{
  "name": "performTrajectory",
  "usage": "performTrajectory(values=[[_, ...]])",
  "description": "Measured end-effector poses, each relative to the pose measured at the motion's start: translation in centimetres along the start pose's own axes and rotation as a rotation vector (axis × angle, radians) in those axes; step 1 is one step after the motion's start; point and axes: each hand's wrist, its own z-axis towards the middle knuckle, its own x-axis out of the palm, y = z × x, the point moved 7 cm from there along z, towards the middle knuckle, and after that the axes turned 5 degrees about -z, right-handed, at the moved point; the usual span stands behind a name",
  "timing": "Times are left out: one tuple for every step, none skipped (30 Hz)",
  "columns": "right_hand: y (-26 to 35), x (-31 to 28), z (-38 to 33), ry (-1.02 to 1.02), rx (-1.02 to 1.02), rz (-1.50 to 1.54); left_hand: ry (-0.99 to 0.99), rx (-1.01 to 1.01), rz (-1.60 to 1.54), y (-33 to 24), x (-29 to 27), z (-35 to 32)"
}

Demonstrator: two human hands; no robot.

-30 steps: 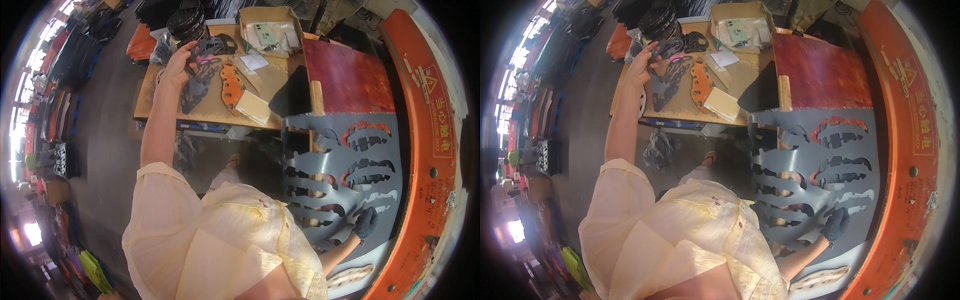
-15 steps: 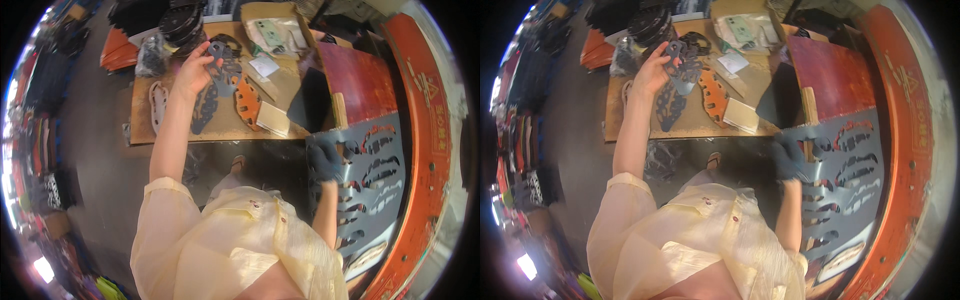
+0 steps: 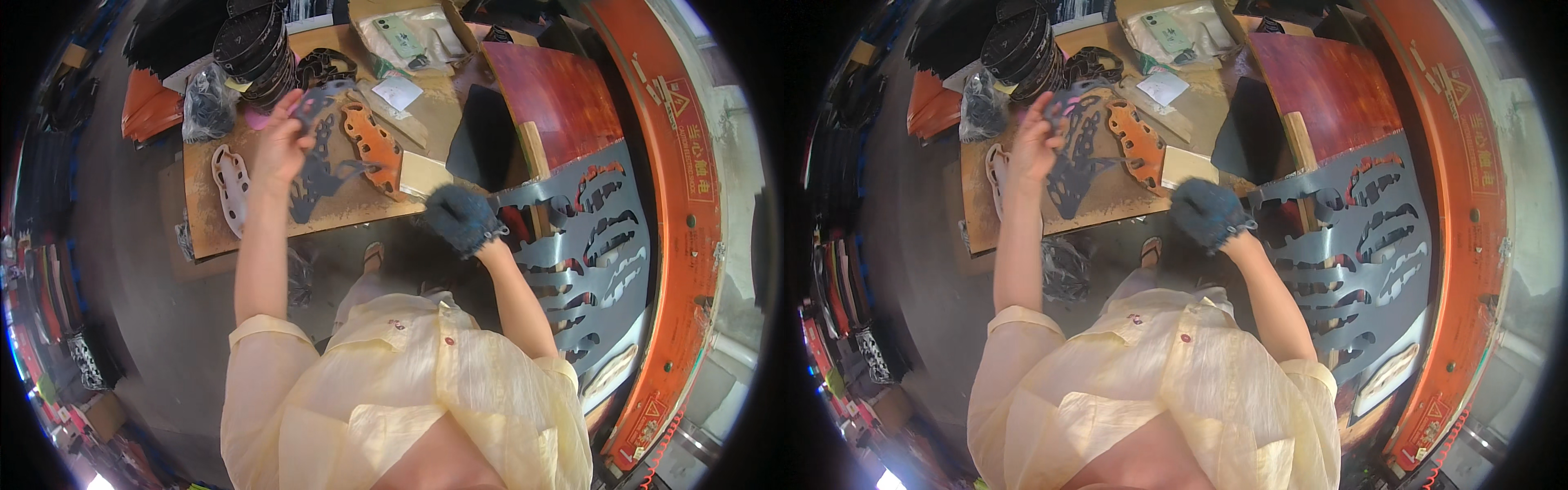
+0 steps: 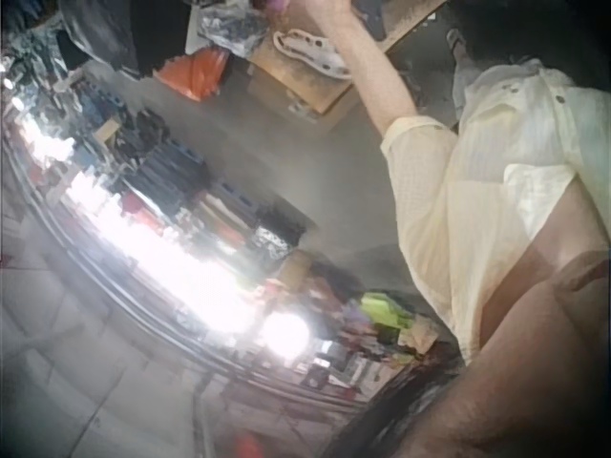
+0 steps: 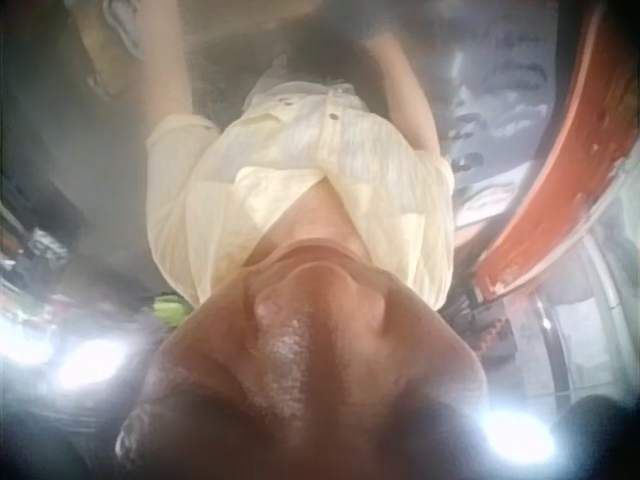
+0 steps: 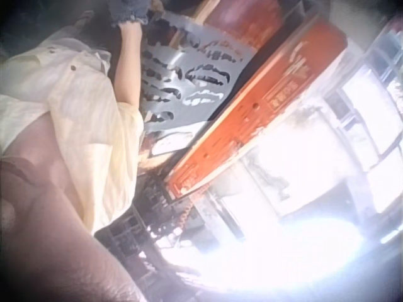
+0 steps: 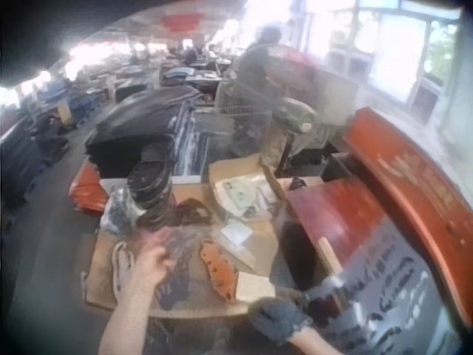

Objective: The person removes cutout pieces from a perforated sheet on a die-cutting machine. They repeatedly pull out individual cutouts by hand and place them aside, then feed the sheet back through the machine to continue removing more pieces.

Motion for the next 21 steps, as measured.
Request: performTrajectory(values=[[-2.6, 0.7, -2.4, 0.024, 0.147, 0.049, -0.087, 0.041, 0.045, -0.6, -2.7, 0.1], [-4.3, 1.1, -4.6, -0.019, 0.166, 0.126, -0.075, 0.114, 0.069, -1.4, -5.1, 0.3], [-7.1, 2.5, -7.3, 0.021, 0.371, 0.186, -0.223, 0.041, 0.303, -1.0, -8.7, 0.7], [-9.4, 3.8, -10.2, 0.046, 0.545, 0.257, -0.254, 0.013, 0.521, 0.0, -11.6, 1.0], [-10.6, 4.3, -12.9, 0.026, 0.557, 0.169, -0.465, -0.096, 0.503, 2.1, -16.1, 0.1], [-11.8, 4.8, -15.8, 0.038, 0.649, 0.066, -0.6, -0.177, 0.48, 4.3, -20.0, -0.7], [-12.1, 5.4, -18.4, 0.011, 0.657, 0.16, -0.659, -0.228, 0.569, 5.8, -23.5, -1.9], [-13.1, 5.7, -21.5, 0.005, 0.815, 0.202, -0.823, -0.101, 0.481, 6.7, -26.9, -3.0], [-13.0, 5.4, -23.7, -0.052, 0.813, 0.26, -0.837, -0.162, 0.545, 7.5, -29.7, -3.4], [-13.0, 5.4, -26.0, -0.105, 0.897, 0.297, -0.778, -0.137, 0.577, 7.5, -31.6, -2.7], [-12.6, 4.9, -28.3, -0.17, 0.974, 0.342, -0.678, -0.221, 0.627, 7.5, -32.9, -1.2], [-12.7, 3.8, -30.1, -0.182, 1.053, 0.237, -0.757, -0.131, 0.566, 6.9, -34.0, -0.7], [-12.2, 2.2, -31.1, -0.26, 1.022, 0.088, -0.599, -0.095, 0.724, 5.6, -33.4, 1.2], [-11.9, 1.4, -33.0, -0.505, 1.085, 0.373, -0.633, 0.007, 0.797, 3.5, -32.7, 2.4], [-11.7, 0.8, -34.6, -0.741, 1.091, 0.676, -0.592, 0.143, 0.918, 1.9, -30.9, 3.2], [-11.1, -1.8, -36.5, -0.824, 1.119, 0.411, -0.8, 0.142, 1.762, -1.1, -28.1, 3.8], [-10.5, -4.1, -37.9, -0.879, 1.071, 0.169, -0.851, 0.299, 1.998, -1.5, -24.9, 3.7], [-10.6, -5.5, -40.7, -0.965, 1.195, 0.157, -0.996, 0.475, 2.253, -2.1, -20.6, 3.0], [-10.2, -6.8, -43.0, -1.074, 1.179, 0.156, -0.719, 0.529, 2.0, -0.9, -17.1, 4.7], [-9.7, -9.4, -45.2, -1.059, 1.273, -0.323, -0.427, 0.604, 1.751, 1.0, -12.5, 5.6], [-9.6, -10.9, -47.8, -1.139, 1.222, -0.325, -0.245, 0.61, 1.5, 2.3, -8.3, 5.4]])
